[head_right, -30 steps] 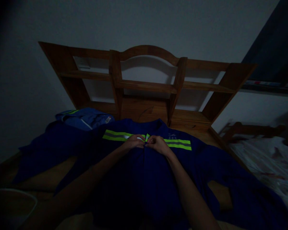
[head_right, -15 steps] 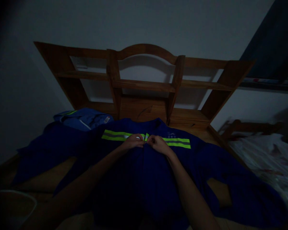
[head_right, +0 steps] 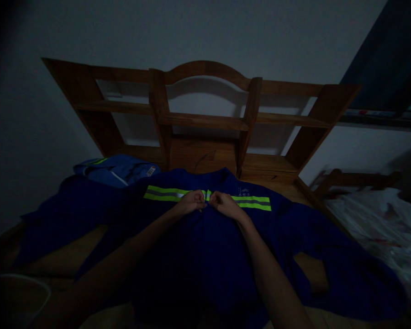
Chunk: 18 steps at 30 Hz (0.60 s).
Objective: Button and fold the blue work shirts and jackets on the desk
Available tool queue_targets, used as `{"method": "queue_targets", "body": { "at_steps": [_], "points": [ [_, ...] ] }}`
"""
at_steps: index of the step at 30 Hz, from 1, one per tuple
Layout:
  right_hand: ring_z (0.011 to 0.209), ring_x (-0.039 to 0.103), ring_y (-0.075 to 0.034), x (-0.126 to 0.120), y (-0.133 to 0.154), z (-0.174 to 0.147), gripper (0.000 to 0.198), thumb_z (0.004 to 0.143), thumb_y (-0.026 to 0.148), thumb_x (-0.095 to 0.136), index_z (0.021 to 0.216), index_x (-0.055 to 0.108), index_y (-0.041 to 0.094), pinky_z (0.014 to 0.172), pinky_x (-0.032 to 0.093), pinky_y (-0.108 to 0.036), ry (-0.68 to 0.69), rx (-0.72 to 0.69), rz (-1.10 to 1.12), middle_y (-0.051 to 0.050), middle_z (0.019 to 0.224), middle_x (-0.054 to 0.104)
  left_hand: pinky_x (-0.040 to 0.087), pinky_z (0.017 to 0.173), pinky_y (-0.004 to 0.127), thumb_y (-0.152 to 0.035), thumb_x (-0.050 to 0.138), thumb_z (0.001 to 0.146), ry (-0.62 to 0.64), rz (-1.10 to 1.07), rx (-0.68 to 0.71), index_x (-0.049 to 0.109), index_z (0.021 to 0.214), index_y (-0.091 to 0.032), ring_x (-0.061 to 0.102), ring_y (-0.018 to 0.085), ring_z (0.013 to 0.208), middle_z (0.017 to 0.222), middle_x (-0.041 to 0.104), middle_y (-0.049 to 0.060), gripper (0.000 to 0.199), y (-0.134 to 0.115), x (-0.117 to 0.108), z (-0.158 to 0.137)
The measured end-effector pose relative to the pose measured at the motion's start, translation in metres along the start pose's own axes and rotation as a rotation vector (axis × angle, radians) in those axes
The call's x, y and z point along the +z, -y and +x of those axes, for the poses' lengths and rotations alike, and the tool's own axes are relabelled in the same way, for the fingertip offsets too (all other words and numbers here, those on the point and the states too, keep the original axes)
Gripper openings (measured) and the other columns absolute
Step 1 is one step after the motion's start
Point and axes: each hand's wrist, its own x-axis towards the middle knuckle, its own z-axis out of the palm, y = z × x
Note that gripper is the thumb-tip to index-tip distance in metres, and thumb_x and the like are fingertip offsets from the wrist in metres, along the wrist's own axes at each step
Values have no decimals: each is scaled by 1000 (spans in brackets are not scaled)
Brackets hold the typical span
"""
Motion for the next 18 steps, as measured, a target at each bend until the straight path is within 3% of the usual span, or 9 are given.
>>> {"method": "queue_targets", "body": {
  "at_steps": [7, 18],
  "points": [
    [64, 47, -10, -2, -2, 0, 18, 84, 33, 48, 87, 54, 16, 57, 34, -19, 44, -22, 13, 1, 72, 52, 42, 45, 17, -11, 64, 61, 72, 11, 90, 44, 72, -15, 50, 6, 49, 65, 50, -5, 23, 6, -4, 3],
    [56, 44, -9, 0, -16, 9, 15, 76, 29, 52, 81, 55, 16, 53, 34, -20, 119, 57, 375, 3, 65, 49, 37, 47, 17, -23, 63, 71, 56, 286, 220, 45, 80, -18, 52, 8, 49, 61, 49, -6, 21, 2, -2, -6]
  ]
}}
